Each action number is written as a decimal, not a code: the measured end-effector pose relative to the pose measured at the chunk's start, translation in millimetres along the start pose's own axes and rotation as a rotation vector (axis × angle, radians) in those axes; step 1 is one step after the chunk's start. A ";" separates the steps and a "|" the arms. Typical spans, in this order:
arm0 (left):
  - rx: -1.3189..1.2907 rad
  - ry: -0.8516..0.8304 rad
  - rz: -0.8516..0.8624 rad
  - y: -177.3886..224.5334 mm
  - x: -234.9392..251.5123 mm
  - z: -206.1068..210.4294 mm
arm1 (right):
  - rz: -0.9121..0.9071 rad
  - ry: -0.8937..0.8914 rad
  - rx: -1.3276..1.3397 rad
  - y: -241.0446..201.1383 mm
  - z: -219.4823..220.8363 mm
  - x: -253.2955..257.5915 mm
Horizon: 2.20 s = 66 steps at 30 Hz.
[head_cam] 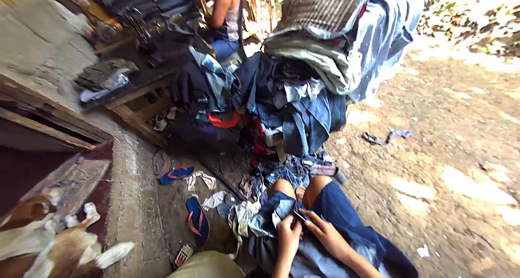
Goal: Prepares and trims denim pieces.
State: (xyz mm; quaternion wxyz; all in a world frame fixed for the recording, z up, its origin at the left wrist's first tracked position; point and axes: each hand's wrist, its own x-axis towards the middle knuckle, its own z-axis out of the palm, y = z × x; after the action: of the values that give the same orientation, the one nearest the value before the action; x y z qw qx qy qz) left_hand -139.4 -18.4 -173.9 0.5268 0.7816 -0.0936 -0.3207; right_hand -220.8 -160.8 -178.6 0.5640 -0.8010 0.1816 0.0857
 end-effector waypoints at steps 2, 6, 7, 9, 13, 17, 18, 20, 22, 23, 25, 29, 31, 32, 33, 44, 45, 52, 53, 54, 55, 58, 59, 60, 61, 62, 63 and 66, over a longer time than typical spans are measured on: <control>0.016 -0.026 -0.022 2.6 6.8 -3.8 | -0.008 0.003 0.025 5.3 0.6 8.1; 0.017 -0.064 -0.065 -1.8 15.0 -8.2 | 0.021 -0.039 0.055 10.7 0.7 17.6; 0.014 -0.073 -0.081 -1.8 15.4 -9.1 | 0.027 -0.054 0.070 10.9 0.3 18.4; -0.001 -0.092 -0.110 -1.2 14.9 -10.7 | 0.034 -0.071 0.117 11.3 -0.1 17.9; -0.086 -0.099 -0.132 2.4 9.6 -14.9 | 0.069 -0.098 0.282 4.1 -3.8 10.9; -0.183 -0.106 -0.029 18.3 -2.2 -16.4 | 0.086 0.090 0.389 -15.2 -18.2 0.4; -0.199 -0.104 0.001 24.3 -6.4 -15.3 | 0.097 0.123 0.397 -18.5 -22.3 -1.0; -0.215 -0.084 0.064 37.7 -13.9 -10.8 | 0.085 0.136 0.413 -23.6 -30.4 -0.9; -0.183 -0.059 0.147 46.1 -20.4 -6.7 | 0.042 0.121 0.451 -32.9 -36.5 -3.1; -0.163 -0.054 0.194 49.9 -22.3 -5.4 | 0.016 0.110 0.463 -39.5 -40.6 -3.5; -0.152 -0.041 0.265 55.8 -30.3 -1.5 | -0.020 0.091 0.426 -50.8 -45.7 -5.4; -0.267 -0.002 0.236 60.4 -39.5 3.4 | -0.057 0.033 0.228 -64.8 -50.8 -2.3; -0.287 0.016 0.199 57.9 -40.5 2.8 | -0.077 0.007 0.174 -67.0 -49.7 -1.9; -0.288 0.021 0.188 56.2 -40.4 2.3 | -0.079 -0.002 0.157 -67.2 -48.5 -2.0; -0.287 0.020 0.178 54.3 -40.0 1.7 | -0.076 -0.007 0.147 -67.1 -47.0 -2.5; -0.174 -0.059 0.110 54.0 -34.5 -4.2 | -0.093 0.083 0.036 -61.7 -34.7 -10.4; -0.167 -0.072 0.116 54.5 -34.7 -4.0 | -0.099 0.104 0.017 -62.2 -34.3 -11.0; -0.170 -0.098 0.123 53.7 -35.1 1.5 | -0.097 0.127 -0.025 -58.4 -36.1 -12.8; -0.187 -0.099 0.127 53.7 -35.0 2.3 | -0.101 0.139 0.017 -56.3 -35.4 -12.9; -0.201 -0.101 0.135 52.5 -34.1 3.4 | -0.103 0.152 0.062 -54.2 -34.8 -12.7; -0.212 -0.107 0.140 52.1 -33.6 4.2 | -0.095 0.162 0.102 -53.0 -34.8 -12.3; -0.209 -0.135 0.162 51.7 -32.6 4.8 | -0.027 0.169 0.161 -50.9 -36.8 -10.4; -0.196 -0.150 0.172 51.7 -32.5 5.0 | -0.006 0.164 0.166 -49.5 -37.4 -9.6; -0.175 -0.161 0.181 51.7 -33.0 5.1 | 0.015 0.155 0.167 -47.5 -37.8 -8.7; -0.146 -0.173 0.190 51.1 -33.1 4.9 | 0.039 0.137 0.169 -45.3 -38.4 -7.5; -0.106 -0.186 0.205 49.8 -33.1 4.2 | 0.065 0.108 0.175 -42.6 -38.9 -6.2; -0.060 -0.200 0.224 47.8 -33.6 3.3 | 0.088 0.078 0.187 -39.0 -38.6 -4.8; 0.118 -0.255 0.256 45.7 -37.4 -0.6 | 0.124 -0.019 0.277 -30.4 -39.0 -1.8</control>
State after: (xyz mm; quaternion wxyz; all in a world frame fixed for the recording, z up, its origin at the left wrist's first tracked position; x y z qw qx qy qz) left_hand -159.3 -19.4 -118.3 0.5004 0.7460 -0.2768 -0.3413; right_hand -213.3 -187.9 -137.8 0.6644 -0.7020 0.2354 0.1019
